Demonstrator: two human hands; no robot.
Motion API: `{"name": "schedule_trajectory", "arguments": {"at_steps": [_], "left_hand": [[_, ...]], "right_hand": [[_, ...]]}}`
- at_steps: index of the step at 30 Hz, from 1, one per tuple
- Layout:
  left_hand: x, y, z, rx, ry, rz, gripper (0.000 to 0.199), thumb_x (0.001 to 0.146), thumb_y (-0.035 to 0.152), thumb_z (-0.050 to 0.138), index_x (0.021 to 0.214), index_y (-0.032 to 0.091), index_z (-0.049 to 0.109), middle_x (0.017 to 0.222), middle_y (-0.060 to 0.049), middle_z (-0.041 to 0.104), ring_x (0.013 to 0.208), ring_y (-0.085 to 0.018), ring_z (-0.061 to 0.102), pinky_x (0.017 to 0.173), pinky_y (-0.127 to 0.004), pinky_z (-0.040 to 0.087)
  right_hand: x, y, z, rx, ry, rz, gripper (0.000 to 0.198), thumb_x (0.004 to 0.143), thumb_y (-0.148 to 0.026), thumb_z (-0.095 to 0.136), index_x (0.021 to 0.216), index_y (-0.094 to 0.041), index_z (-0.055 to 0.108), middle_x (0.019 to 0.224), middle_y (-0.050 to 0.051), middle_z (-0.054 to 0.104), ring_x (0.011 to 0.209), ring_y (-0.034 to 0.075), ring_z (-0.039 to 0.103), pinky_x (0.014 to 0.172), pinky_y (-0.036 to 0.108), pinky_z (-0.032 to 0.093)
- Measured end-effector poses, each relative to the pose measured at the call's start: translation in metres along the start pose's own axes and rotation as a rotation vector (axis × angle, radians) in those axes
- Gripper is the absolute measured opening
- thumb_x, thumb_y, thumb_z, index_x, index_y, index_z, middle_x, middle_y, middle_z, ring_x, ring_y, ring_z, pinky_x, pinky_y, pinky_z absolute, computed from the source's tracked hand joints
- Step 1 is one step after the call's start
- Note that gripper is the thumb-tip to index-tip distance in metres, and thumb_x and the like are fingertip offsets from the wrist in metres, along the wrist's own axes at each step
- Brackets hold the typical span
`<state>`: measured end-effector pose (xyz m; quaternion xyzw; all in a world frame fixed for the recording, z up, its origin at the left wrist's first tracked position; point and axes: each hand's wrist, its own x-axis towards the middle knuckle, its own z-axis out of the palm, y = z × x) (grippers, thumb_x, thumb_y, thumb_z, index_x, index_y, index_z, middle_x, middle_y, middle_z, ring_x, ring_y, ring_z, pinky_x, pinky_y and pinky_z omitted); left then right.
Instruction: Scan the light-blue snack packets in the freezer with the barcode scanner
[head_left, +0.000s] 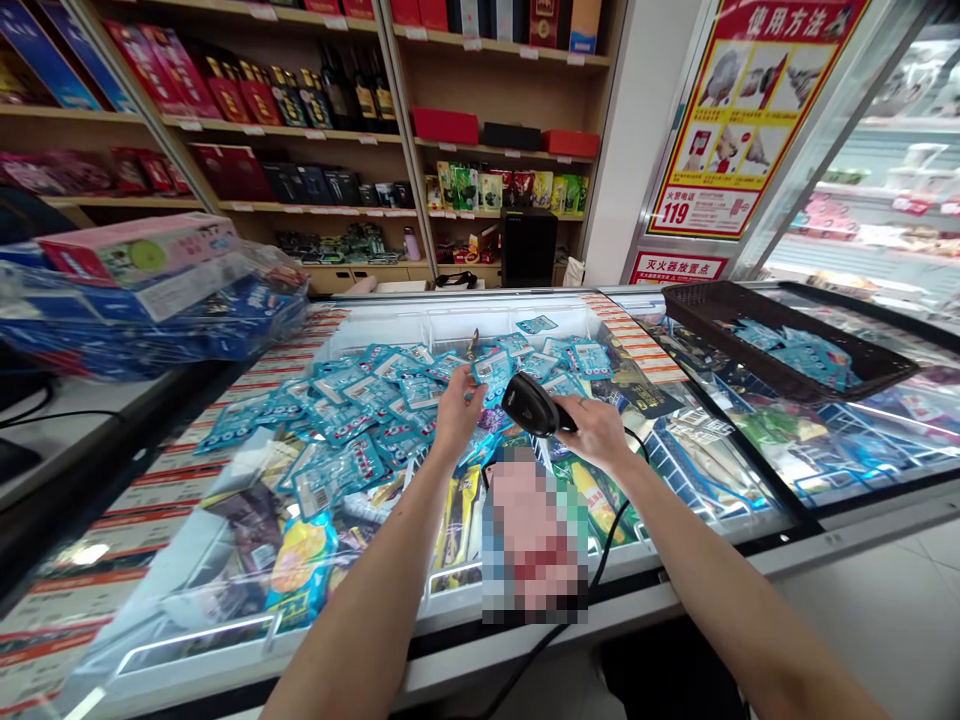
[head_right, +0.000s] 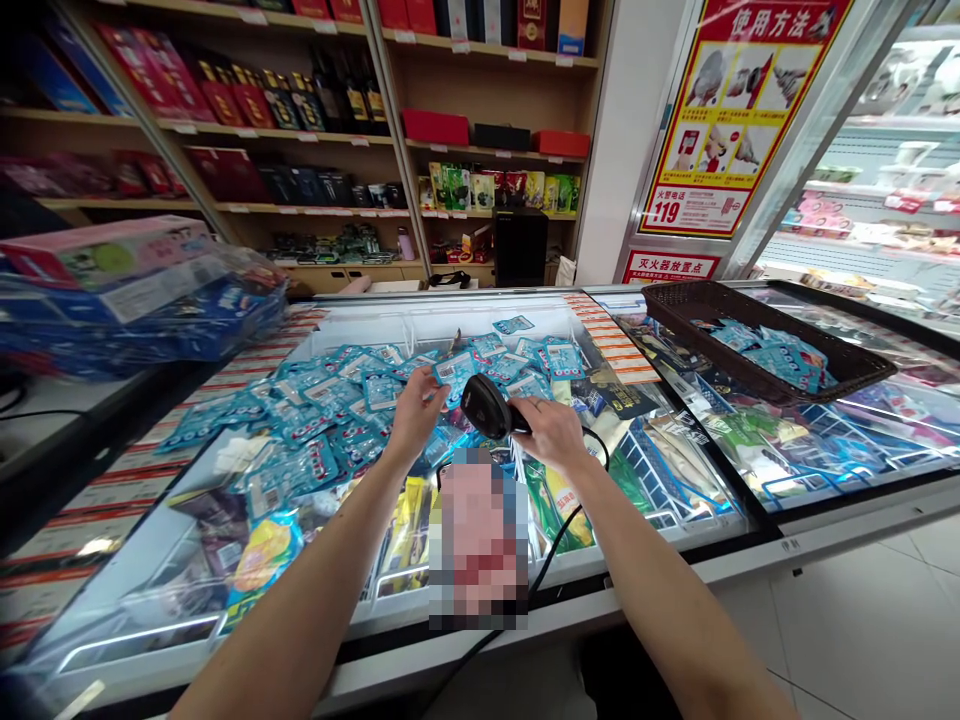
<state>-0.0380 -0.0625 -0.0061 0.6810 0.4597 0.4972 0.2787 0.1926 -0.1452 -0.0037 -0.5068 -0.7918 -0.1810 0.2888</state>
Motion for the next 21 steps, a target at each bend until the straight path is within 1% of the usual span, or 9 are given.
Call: {"name": "schedule_trajectory", "arguments": {"at_steps": [4, 9, 16, 21], "left_hand": [[0.0001, -0.0013, 0.0007, 0.017, 0.017, -0.009, 0.041, 0.077, 0.037, 0.053, 0.115, 0.023, 0.044, 0.092, -0.003, 0.060, 0.078, -0.014, 0.057, 0.064, -0.027, 0.046], [-0.0009, -0.0015, 0.0005, 0.034, 0.008, -0.006, 0.040, 0.078, 0.038, 0.052, 0.114, 0.023, 0.045, 0.091, -0.003, 0.060, 0.080, -0.015, 0.057, 0.066, -0.027, 0.046], [-0.0004, -0.0022, 0.0005, 0.057, 0.010, 0.019, 0.040, 0.079, 0.037, 0.051, 0.115, 0.022, 0.044, 0.091, -0.004, 0.059, 0.081, -0.015, 0.058, 0.066, -0.028, 0.047], [-0.0020, 0.0011, 0.0014, 0.075, 0.040, 0.028, 0.039, 0.080, 0.037, 0.050, 0.116, 0.024, 0.043, 0.092, -0.003, 0.058, 0.079, -0.014, 0.057, 0.066, -0.027, 0.047]], "right_hand": [[-0.0001, 0.0005, 0.0008, -0.017, 0.013, -0.008, 0.034, 0.079, -0.030, 0.055, 0.111, -0.020, 0.055, 0.087, 0.003, 0.066, 0.073, 0.017, 0.060, 0.065, 0.026, 0.038], [-0.0009, 0.0008, 0.0010, -0.028, 0.006, -0.002, 0.034, 0.079, -0.031, 0.056, 0.111, -0.020, 0.055, 0.086, 0.003, 0.066, 0.073, 0.017, 0.060, 0.065, 0.026, 0.038], [-0.0013, 0.0016, 0.0006, -0.020, -0.010, 0.017, 0.038, 0.078, -0.029, 0.057, 0.114, -0.020, 0.054, 0.092, 0.004, 0.066, 0.075, 0.017, 0.060, 0.066, 0.026, 0.039], [-0.0005, -0.0021, -0.0005, -0.006, 0.010, -0.008, 0.036, 0.079, -0.031, 0.055, 0.114, -0.021, 0.055, 0.088, 0.003, 0.066, 0.074, 0.017, 0.059, 0.066, 0.026, 0.039]]}}
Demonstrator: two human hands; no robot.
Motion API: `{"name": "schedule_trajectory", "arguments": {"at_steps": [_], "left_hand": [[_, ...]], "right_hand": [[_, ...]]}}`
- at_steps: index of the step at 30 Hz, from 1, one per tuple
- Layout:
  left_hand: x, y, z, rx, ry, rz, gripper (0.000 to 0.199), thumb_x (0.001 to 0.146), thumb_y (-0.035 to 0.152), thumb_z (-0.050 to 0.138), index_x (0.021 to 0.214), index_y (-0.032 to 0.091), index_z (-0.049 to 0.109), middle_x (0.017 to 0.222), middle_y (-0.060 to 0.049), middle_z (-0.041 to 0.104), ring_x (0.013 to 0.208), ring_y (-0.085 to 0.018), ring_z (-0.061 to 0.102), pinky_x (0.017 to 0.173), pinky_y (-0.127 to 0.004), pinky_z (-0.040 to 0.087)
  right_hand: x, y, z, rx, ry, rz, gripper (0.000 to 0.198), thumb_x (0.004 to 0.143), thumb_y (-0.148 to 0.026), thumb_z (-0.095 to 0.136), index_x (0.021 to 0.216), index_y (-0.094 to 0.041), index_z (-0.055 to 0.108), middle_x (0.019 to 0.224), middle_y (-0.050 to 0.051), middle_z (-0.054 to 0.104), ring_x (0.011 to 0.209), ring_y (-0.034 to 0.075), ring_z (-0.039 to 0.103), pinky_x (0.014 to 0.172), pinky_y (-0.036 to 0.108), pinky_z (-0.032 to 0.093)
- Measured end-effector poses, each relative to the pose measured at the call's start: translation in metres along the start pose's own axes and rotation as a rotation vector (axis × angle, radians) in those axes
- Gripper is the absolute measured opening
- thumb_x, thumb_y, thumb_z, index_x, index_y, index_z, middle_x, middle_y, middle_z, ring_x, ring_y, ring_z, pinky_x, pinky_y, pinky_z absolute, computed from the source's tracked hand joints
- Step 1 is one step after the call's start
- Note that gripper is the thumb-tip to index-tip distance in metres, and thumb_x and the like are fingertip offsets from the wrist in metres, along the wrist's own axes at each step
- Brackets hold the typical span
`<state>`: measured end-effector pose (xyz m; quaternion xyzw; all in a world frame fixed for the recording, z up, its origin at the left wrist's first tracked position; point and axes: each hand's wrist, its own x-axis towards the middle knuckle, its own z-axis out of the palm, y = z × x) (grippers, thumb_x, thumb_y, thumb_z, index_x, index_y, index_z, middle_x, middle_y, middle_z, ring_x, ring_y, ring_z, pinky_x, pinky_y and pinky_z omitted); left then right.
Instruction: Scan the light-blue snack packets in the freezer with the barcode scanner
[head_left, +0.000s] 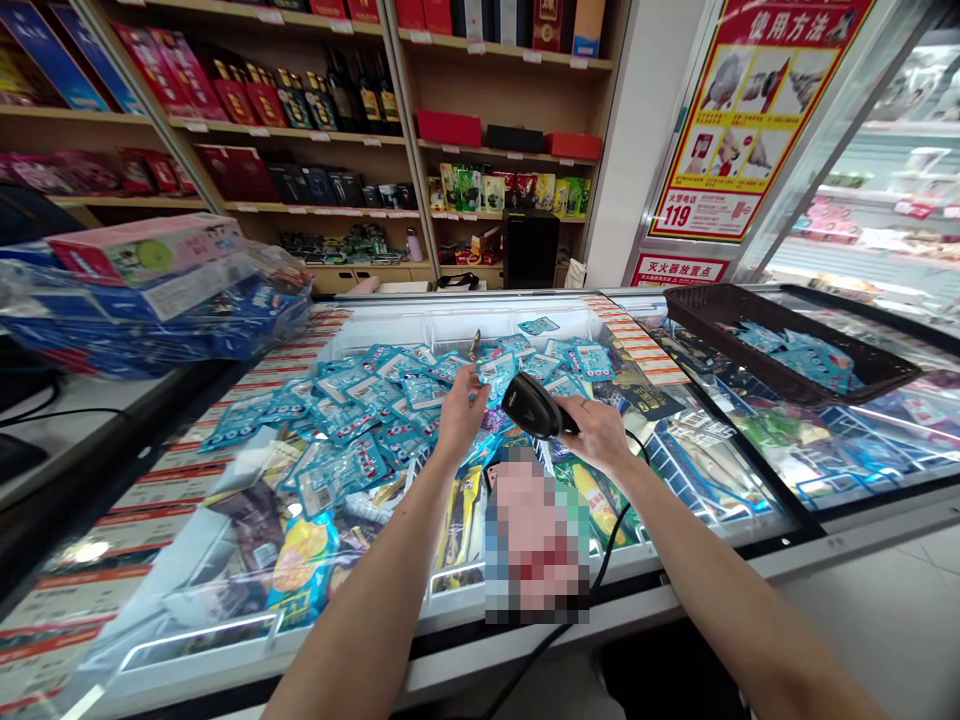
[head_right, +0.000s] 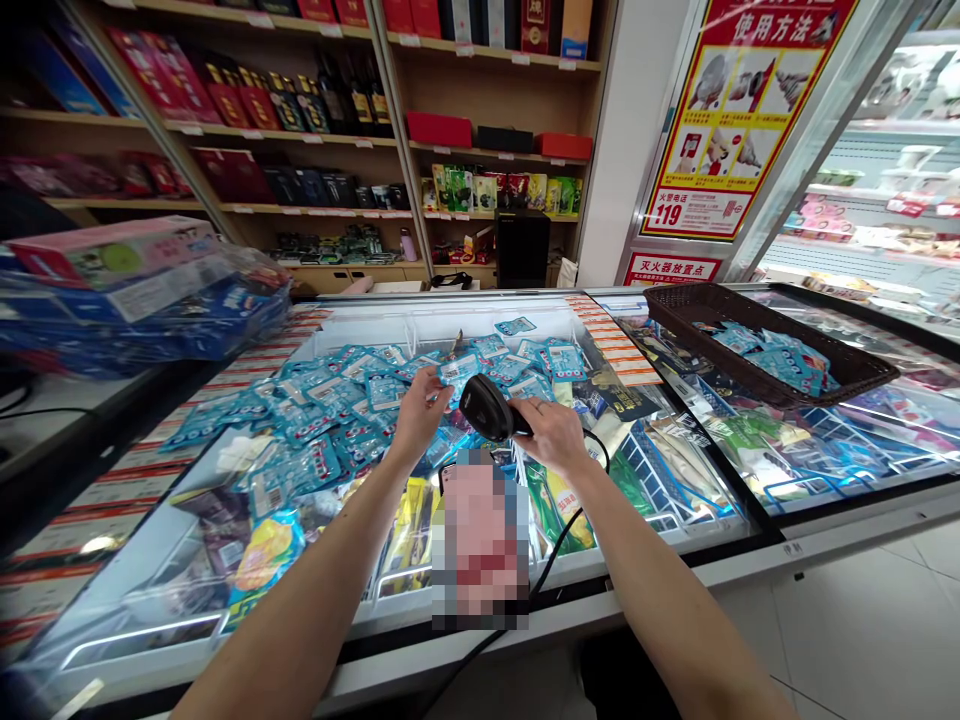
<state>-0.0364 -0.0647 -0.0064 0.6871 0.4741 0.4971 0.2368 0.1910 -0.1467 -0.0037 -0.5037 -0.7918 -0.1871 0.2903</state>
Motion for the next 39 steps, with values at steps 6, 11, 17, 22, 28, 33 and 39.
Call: {"name": "schedule_trajectory", "arguments": {"at_steps": [6, 11, 17, 22, 28, 33, 39], "left_hand": [[-0.002, 0.001, -0.002, 0.020, 0.066, 0.017, 0.031, 0.080, 0.035, 0.050, 0.107, 0.022, 0.045, 0.088, -0.002, 0.059, 0.081, -0.015, 0.059, 0.067, -0.028, 0.048], [-0.002, 0.003, -0.002, 0.023, 0.082, 0.004, 0.028, 0.080, 0.033, 0.050, 0.105, 0.021, 0.045, 0.090, -0.003, 0.059, 0.081, -0.015, 0.060, 0.065, -0.028, 0.049], [-0.004, 0.007, -0.002, 0.077, 0.088, 0.053, 0.023, 0.080, 0.031, 0.050, 0.101, 0.021, 0.045, 0.090, -0.004, 0.060, 0.080, -0.015, 0.060, 0.068, -0.028, 0.047], [-0.004, 0.006, -0.002, 0.081, 0.083, 0.054, 0.025, 0.080, 0.032, 0.050, 0.102, 0.021, 0.046, 0.088, -0.003, 0.060, 0.080, -0.015, 0.059, 0.066, -0.027, 0.047], [-0.004, 0.006, -0.003, 0.073, 0.079, 0.058, 0.024, 0.081, 0.033, 0.049, 0.102, 0.021, 0.046, 0.089, -0.003, 0.060, 0.081, -0.015, 0.059, 0.068, -0.028, 0.047], [-0.006, 0.013, -0.004, 0.078, 0.126, 0.050, 0.028, 0.081, 0.032, 0.050, 0.106, 0.021, 0.044, 0.090, -0.004, 0.060, 0.079, -0.015, 0.059, 0.067, -0.027, 0.046], [-0.003, 0.024, -0.015, 0.152, 0.241, 0.044, 0.046, 0.081, 0.031, 0.050, 0.123, 0.020, 0.036, 0.088, -0.005, 0.061, 0.071, -0.016, 0.058, 0.064, -0.028, 0.043]], "right_hand": [[0.001, -0.006, -0.002, 0.011, 0.014, 0.005, 0.035, 0.078, -0.028, 0.055, 0.112, -0.020, 0.056, 0.087, 0.003, 0.066, 0.073, 0.017, 0.059, 0.065, 0.025, 0.039], [0.002, -0.009, -0.004, 0.045, 0.018, 0.005, 0.034, 0.076, -0.025, 0.055, 0.110, -0.020, 0.056, 0.090, 0.003, 0.067, 0.075, 0.017, 0.060, 0.066, 0.025, 0.040], [0.002, -0.012, -0.005, 0.060, 0.017, 0.004, 0.032, 0.078, -0.026, 0.055, 0.110, -0.020, 0.056, 0.089, 0.003, 0.066, 0.076, 0.017, 0.060, 0.067, 0.026, 0.041], [0.002, -0.012, -0.005, 0.069, -0.013, 0.013, 0.034, 0.078, -0.025, 0.054, 0.111, -0.020, 0.055, 0.091, 0.004, 0.066, 0.076, 0.017, 0.060, 0.068, 0.025, 0.041], [0.001, -0.010, -0.004, 0.061, 0.010, 0.014, 0.035, 0.076, -0.024, 0.055, 0.111, -0.020, 0.056, 0.090, 0.003, 0.066, 0.074, 0.016, 0.060, 0.065, 0.025, 0.040], [0.000, -0.001, -0.006, 0.002, 0.061, 0.108, 0.033, 0.077, -0.029, 0.054, 0.109, -0.021, 0.059, 0.086, 0.003, 0.067, 0.073, 0.016, 0.061, 0.064, 0.024, 0.040], [-0.001, 0.014, -0.008, -0.075, 0.118, 0.298, 0.034, 0.078, -0.037, 0.056, 0.108, -0.021, 0.061, 0.082, 0.004, 0.068, 0.072, 0.018, 0.062, 0.060, 0.023, 0.038]]}}
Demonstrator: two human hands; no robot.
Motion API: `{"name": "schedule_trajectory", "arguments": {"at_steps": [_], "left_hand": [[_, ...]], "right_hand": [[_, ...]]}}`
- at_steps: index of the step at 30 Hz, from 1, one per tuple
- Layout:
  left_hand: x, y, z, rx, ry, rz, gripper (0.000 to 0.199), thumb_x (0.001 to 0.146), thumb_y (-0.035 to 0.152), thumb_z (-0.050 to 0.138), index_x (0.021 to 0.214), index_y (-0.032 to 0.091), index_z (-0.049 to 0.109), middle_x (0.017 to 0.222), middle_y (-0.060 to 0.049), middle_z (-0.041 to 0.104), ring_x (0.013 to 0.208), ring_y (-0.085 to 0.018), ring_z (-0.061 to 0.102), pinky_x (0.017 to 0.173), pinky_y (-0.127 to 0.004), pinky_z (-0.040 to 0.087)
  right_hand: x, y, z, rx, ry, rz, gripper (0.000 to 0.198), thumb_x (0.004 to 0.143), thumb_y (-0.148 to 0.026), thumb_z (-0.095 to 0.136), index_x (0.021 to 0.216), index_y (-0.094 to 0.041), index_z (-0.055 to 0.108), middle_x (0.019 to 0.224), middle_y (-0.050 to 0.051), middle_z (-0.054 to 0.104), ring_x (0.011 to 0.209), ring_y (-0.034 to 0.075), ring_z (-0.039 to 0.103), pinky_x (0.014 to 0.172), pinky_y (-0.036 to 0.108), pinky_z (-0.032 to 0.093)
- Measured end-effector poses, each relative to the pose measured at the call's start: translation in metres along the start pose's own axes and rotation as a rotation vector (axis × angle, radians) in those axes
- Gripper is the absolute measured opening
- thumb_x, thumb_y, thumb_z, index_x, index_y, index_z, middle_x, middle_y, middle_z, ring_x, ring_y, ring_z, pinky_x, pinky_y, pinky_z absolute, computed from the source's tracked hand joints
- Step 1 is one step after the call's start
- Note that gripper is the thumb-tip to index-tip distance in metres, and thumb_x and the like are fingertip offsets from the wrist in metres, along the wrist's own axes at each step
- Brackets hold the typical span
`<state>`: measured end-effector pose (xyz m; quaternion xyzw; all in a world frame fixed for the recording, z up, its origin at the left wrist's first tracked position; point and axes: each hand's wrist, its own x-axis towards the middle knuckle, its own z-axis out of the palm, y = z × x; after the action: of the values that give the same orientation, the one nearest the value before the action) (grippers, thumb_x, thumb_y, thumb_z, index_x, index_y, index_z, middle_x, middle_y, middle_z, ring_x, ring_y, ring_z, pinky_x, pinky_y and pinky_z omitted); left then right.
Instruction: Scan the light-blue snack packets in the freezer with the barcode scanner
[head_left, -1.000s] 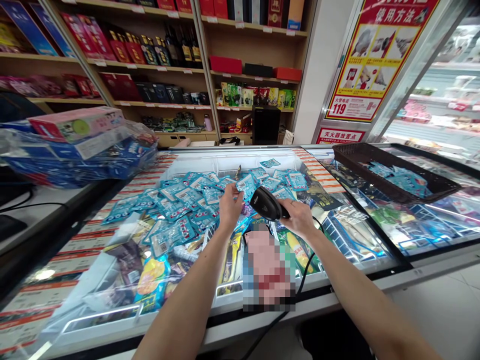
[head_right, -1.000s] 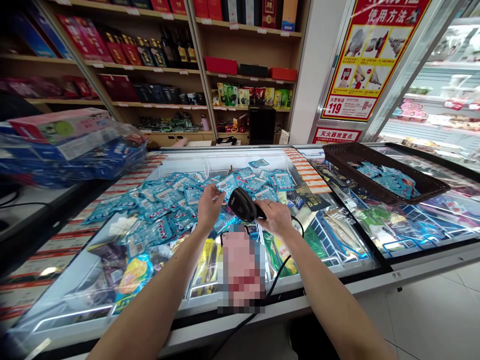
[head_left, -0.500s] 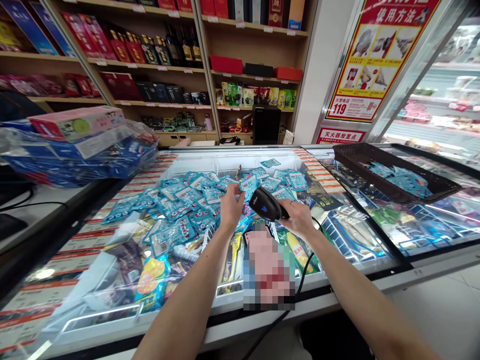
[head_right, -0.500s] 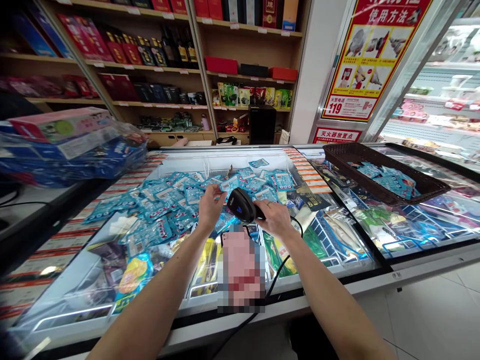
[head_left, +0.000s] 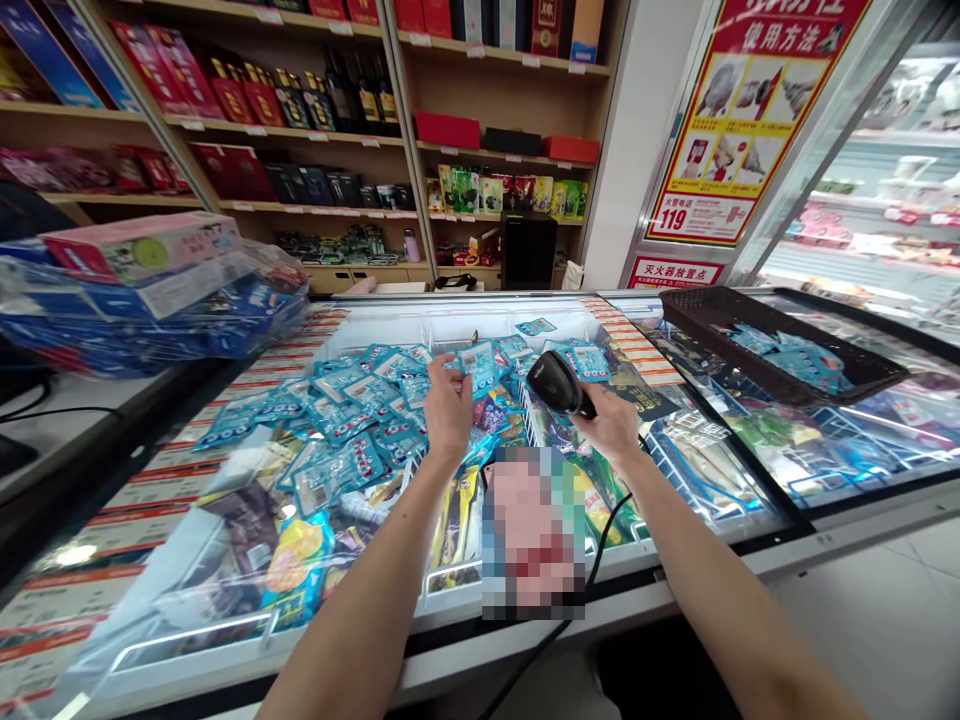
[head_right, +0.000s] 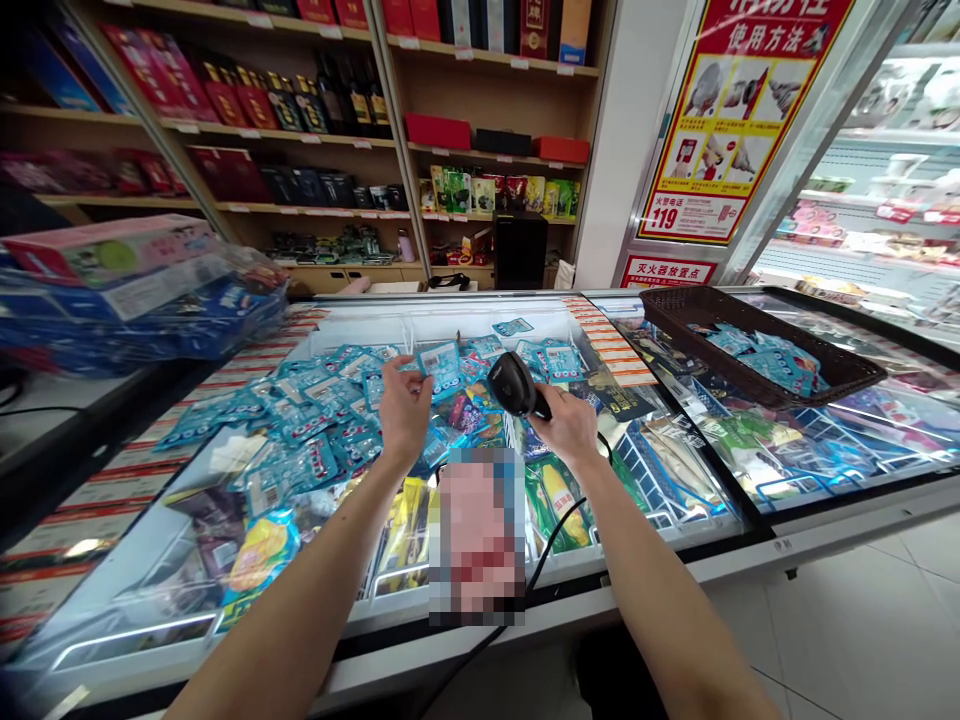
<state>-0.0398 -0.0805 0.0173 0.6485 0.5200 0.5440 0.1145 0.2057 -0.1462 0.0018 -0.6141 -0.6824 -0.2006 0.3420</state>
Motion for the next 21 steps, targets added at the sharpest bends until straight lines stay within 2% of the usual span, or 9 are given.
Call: {"name": "schedule_trajectory", "arguments": {"at_steps": [2, 4, 8, 10, 13, 14, 17, 21], "left_hand": [[0.004, -0.002, -0.005, 0.052, 0.025, 0.004, 0.046, 0.081, 0.030, 0.048, 0.124, 0.019, 0.036, 0.088, -0.005, 0.060, 0.073, -0.017, 0.057, 0.067, -0.030, 0.043], [0.006, -0.005, -0.009, 0.150, 0.019, 0.019, 0.040, 0.081, 0.028, 0.047, 0.120, 0.018, 0.043, 0.090, -0.008, 0.059, 0.081, -0.021, 0.057, 0.075, -0.034, 0.042], [0.003, -0.006, -0.013, 0.385, 0.029, 0.118, 0.032, 0.080, 0.026, 0.048, 0.111, 0.021, 0.055, 0.123, -0.016, 0.048, 0.115, -0.032, 0.042, 0.094, -0.049, 0.030], [-0.001, -0.005, -0.009, 0.418, -0.070, 0.244, 0.032, 0.081, 0.027, 0.048, 0.113, 0.026, 0.056, 0.134, -0.012, 0.043, 0.122, -0.033, 0.035, 0.098, -0.053, 0.023], [-0.005, -0.007, 0.001, 0.407, -0.314, 0.454, 0.028, 0.083, 0.029, 0.048, 0.108, 0.032, 0.059, 0.128, -0.006, 0.051, 0.123, -0.028, 0.038, 0.104, -0.052, 0.016], [-0.006, -0.009, 0.004, 0.413, -0.356, 0.486, 0.026, 0.083, 0.030, 0.048, 0.106, 0.033, 0.061, 0.123, -0.005, 0.055, 0.121, -0.027, 0.040, 0.105, -0.053, 0.014], [-0.008, -0.016, 0.010, 0.460, -0.337, 0.465, 0.026, 0.084, 0.030, 0.046, 0.104, 0.031, 0.062, 0.116, -0.006, 0.061, 0.118, -0.027, 0.045, 0.107, -0.055, 0.008], [-0.008, -0.019, 0.007, 0.569, -0.249, 0.390, 0.032, 0.086, 0.024, 0.039, 0.108, 0.025, 0.062, 0.122, -0.010, 0.057, 0.123, -0.027, 0.041, 0.109, -0.055, 0.000]], "right_hand": [[0.000, 0.003, 0.001, -0.024, -0.009, 0.042, 0.036, 0.077, -0.038, 0.058, 0.109, -0.021, 0.060, 0.085, 0.005, 0.068, 0.073, 0.019, 0.062, 0.059, 0.024, 0.038], [0.001, 0.005, 0.001, -0.051, -0.028, 0.080, 0.038, 0.076, -0.038, 0.060, 0.110, -0.022, 0.059, 0.087, 0.005, 0.068, 0.074, 0.019, 0.062, 0.059, 0.024, 0.038], [0.002, 0.007, 0.002, -0.084, -0.055, 0.118, 0.038, 0.076, -0.037, 0.060, 0.112, -0.024, 0.058, 0.088, 0.004, 0.068, 0.074, 0.020, 0.062, 0.059, 0.025, 0.038], [0.002, 0.007, 0.001, -0.087, -0.062, 0.126, 0.038, 0.076, -0.037, 0.061, 0.111, -0.025, 0.058, 0.089, 0.004, 0.069, 0.075, 0.020, 0.063, 0.059, 0.025, 0.038], [0.003, 0.008, 0.001, -0.098, -0.072, 0.159, 0.039, 0.075, -0.039, 0.061, 0.112, -0.026, 0.058, 0.088, 0.003, 0.069, 0.075, 0.020, 0.063, 0.059, 0.025, 0.038], [0.004, 0.009, 0.000, -0.101, -0.076, 0.173, 0.039, 0.075, -0.040, 0.061, 0.112, -0.026, 0.057, 0.086, 0.003, 0.069, 0.074, 0.020, 0.063, 0.059, 0.026, 0.038], [0.004, 0.010, -0.002, -0.106, -0.086, 0.217, 0.039, 0.076, -0.040, 0.060, 0.111, -0.025, 0.058, 0.082, 0.004, 0.068, 0.071, 0.020, 0.062, 0.059, 0.026, 0.038], [0.007, 0.010, -0.008, -0.109, -0.123, 0.285, 0.038, 0.077, -0.041, 0.058, 0.112, -0.025, 0.057, 0.083, 0.004, 0.068, 0.072, 0.020, 0.062, 0.060, 0.026, 0.038]]}}
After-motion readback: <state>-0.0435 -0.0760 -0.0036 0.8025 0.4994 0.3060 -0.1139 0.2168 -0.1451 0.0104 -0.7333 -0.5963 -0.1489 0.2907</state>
